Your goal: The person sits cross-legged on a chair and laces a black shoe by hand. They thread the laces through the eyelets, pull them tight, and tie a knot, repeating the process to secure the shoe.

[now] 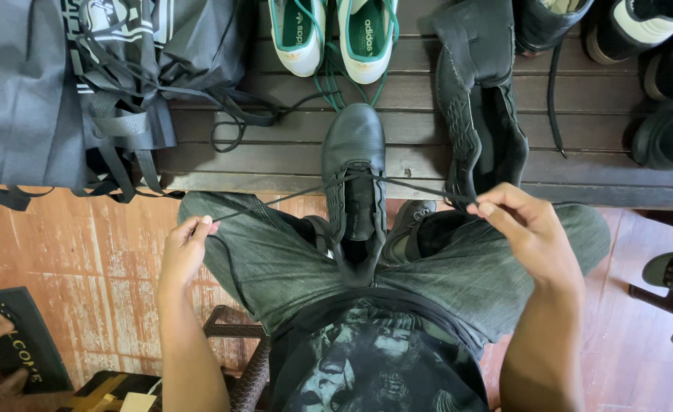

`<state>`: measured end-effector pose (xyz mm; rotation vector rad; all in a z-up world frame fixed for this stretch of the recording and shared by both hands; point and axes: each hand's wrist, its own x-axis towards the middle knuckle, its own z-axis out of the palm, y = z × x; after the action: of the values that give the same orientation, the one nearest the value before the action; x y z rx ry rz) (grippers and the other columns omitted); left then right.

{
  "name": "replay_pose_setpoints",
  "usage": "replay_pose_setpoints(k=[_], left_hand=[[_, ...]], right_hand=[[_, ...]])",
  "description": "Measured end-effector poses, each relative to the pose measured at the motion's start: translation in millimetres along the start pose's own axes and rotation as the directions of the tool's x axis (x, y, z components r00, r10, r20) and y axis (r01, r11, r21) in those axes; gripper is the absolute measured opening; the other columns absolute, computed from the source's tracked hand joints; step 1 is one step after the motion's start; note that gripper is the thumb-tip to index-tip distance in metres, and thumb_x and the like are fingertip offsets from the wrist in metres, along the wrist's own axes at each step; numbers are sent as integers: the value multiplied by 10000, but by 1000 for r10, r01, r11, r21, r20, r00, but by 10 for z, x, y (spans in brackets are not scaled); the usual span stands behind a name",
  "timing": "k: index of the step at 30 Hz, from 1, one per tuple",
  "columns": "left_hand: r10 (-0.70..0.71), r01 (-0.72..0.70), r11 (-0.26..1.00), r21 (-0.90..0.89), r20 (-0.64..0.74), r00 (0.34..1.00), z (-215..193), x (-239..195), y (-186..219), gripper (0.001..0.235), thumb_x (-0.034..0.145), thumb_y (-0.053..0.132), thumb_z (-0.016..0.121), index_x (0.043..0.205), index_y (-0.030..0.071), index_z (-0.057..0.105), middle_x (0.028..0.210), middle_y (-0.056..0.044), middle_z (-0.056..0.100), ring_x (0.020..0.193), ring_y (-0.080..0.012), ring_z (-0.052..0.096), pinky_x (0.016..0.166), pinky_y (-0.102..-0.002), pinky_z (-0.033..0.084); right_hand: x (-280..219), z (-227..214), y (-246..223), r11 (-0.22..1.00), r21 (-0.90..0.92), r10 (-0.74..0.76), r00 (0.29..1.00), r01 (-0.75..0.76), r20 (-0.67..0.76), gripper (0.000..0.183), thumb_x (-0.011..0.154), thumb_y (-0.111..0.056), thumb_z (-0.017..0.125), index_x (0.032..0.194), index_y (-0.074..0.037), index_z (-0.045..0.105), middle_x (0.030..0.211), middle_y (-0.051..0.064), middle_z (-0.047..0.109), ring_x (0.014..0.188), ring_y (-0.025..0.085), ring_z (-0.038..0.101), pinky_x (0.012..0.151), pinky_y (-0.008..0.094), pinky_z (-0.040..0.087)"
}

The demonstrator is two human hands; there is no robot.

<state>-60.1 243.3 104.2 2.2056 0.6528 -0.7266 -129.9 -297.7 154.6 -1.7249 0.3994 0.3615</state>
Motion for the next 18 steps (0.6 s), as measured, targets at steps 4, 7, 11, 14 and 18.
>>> replay_pose_setpoints(k=[4, 7, 11, 14, 18], left_hand=[[-11, 11, 1000, -5, -9, 1000, -11, 21, -87, 354, 1131, 386, 528, 1092, 101, 734, 1258, -57, 812, 1232, -193, 694, 1113, -390, 460], [-28, 28, 1000, 0, -14, 1000, -39, 36, -124, 376, 1135, 403, 517, 1089, 106, 744, 1314, -37, 794, 1270, -209, 672, 1128, -425, 451], [-63, 64, 998, 27, -35, 997, -137, 126, -291, 301, 1148, 309, 496, 1180, 97, 707, 1482, -69, 699, 1445, -290, 575, 1256, -600, 356], [-67, 70, 997, 30, -82, 994, -220, 133, -375, 367, 1172, 315, 458, 1212, 61, 720, 1448, -135, 698, 1405, -330, 598, 1206, -581, 412], [-107, 115, 991, 65, -112, 988, -316, 224, -526, 460, 1170, 397, 413, 1309, 92, 728, 1464, -122, 687, 1395, -328, 586, 1163, -543, 416]], right_hand=[[-133, -23, 19, 928, -366, 49, 997, -70, -68, 153, 1060, -165, 697, 1026, -101, 832, 938, -21, 772, 704, 87, 519, 698, 257, 411], [-177, -49, 42, 887, -446, 99, 992, -124, -78, 164, 1053, -193, 704, 1020, -119, 846, 903, -26, 773, 637, 107, 485, 665, 279, 400], [-203, -170, 84, 851, -508, 114, 991, -135, -72, 190, 1059, -257, 693, 1058, -150, 850, 942, -29, 773, 751, 133, 603, 768, 294, 436], [-237, -221, 39, 846, -520, 94, 993, -117, -70, 173, 1061, -215, 691, 1063, -139, 846, 955, -16, 759, 717, 150, 553, 738, 303, 419], [-289, -288, -95, 832, -531, 128, 987, -163, -102, 185, 1060, -226, 686, 1031, -139, 847, 1014, -37, 794, 784, 157, 598, 804, 310, 448]])
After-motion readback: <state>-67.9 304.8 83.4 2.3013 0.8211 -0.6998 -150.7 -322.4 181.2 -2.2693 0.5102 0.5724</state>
